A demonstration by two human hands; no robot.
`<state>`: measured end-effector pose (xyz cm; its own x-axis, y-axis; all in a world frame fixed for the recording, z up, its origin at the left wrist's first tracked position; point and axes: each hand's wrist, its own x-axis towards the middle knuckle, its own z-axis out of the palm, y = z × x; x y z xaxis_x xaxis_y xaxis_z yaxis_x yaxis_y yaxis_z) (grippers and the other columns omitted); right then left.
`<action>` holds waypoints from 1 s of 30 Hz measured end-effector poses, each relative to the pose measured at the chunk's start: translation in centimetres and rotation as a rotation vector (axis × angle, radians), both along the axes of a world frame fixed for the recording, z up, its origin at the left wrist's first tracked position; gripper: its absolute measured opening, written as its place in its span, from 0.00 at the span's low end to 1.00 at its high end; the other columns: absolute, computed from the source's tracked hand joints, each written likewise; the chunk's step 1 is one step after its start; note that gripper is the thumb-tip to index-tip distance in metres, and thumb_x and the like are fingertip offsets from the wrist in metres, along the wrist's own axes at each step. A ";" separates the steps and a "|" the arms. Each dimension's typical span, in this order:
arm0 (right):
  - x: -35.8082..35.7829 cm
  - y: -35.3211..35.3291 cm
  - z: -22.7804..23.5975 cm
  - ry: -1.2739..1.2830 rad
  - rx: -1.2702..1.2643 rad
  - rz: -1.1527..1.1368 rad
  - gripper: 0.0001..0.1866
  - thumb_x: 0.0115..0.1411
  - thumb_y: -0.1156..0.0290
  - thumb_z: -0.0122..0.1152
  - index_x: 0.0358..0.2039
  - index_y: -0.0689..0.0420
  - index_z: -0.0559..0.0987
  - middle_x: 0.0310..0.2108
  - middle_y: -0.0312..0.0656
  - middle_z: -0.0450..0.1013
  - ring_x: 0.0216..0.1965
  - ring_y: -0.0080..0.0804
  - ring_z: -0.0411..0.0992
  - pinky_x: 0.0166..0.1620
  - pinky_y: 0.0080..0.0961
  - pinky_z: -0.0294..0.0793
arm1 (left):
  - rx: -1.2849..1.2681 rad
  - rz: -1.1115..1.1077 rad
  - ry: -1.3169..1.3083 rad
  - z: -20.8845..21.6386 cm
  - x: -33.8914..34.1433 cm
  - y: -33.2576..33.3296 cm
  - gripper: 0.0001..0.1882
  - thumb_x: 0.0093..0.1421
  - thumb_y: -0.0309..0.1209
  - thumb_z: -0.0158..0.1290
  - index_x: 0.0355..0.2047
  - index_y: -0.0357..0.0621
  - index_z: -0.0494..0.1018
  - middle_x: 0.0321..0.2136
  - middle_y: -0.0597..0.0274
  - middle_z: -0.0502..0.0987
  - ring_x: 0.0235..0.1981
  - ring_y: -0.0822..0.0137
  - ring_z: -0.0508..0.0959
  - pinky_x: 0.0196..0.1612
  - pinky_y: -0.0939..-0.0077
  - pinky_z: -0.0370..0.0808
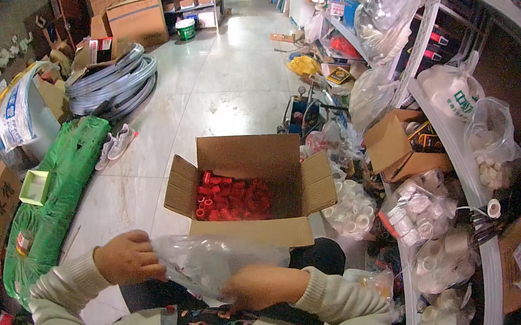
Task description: The person sits on the floor and repeatedly picks up small red plastic connectors from a plastic bag. They connect two pieces together by hand and place the assembled unit into a cardboard box. The person continues this repetitive assembly process throughout the clip.
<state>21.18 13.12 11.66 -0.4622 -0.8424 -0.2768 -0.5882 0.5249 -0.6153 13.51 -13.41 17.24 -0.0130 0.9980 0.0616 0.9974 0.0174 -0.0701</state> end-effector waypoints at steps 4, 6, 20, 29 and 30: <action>-0.6 -0.9 -0.8 -0.180 -0.565 -0.064 0.12 0.51 0.71 0.53 0.36 0.59 0.74 0.28 0.51 0.72 0.30 0.42 0.71 0.35 0.34 0.69 | 0.027 -0.078 0.014 -1.1 0.5 1.7 0.07 0.50 0.34 0.47 0.31 0.53 0.68 0.25 0.71 0.67 0.30 0.72 0.70 0.44 0.70 0.66; -2.2 -1.5 -1.1 -0.152 -0.611 -0.102 0.10 0.50 0.74 0.52 0.35 0.60 0.75 0.27 0.48 0.73 0.28 0.35 0.72 0.33 0.30 0.69 | 0.014 -0.114 -0.041 -1.7 1.3 2.9 0.10 0.49 0.32 0.46 0.35 0.53 0.68 0.29 0.70 0.67 0.35 0.71 0.70 0.49 0.67 0.62; -3.9 -2.5 -18.0 -0.289 0.282 -0.035 0.24 0.51 0.61 0.54 0.48 0.57 0.67 0.46 0.49 0.66 0.45 0.41 0.66 0.48 0.35 0.63 | -0.307 -0.100 -0.555 -8.6 2.2 2.6 0.17 0.46 0.33 0.49 0.39 0.51 0.66 0.24 0.60 0.68 0.24 0.59 0.73 0.24 0.66 0.71; -5.0 -1.1 -20.2 -0.315 0.453 -0.167 0.36 0.48 0.51 0.56 0.55 0.53 0.61 0.53 0.46 0.62 0.53 0.41 0.61 0.53 0.35 0.59 | -0.490 0.191 -0.520 -18.6 1.4 4.7 0.07 0.47 0.31 0.50 0.27 0.45 0.69 0.27 0.56 0.72 0.30 0.54 0.74 0.34 0.63 0.71; -5.3 -1.4 -19.3 -0.306 0.469 -0.165 0.37 0.47 0.50 0.57 0.56 0.53 0.60 0.53 0.45 0.62 0.54 0.40 0.60 0.54 0.33 0.58 | -0.579 0.224 -0.534 -19.6 1.0 5.5 0.07 0.49 0.32 0.49 0.29 0.47 0.71 0.30 0.55 0.72 0.35 0.56 0.73 0.36 0.60 0.71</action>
<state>15.92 11.71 -7.62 -0.4169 -0.5214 -0.7446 -0.3079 0.8517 -0.4241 14.50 -7.92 -2.32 -0.0981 0.8399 -0.5339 0.8762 0.3272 0.3539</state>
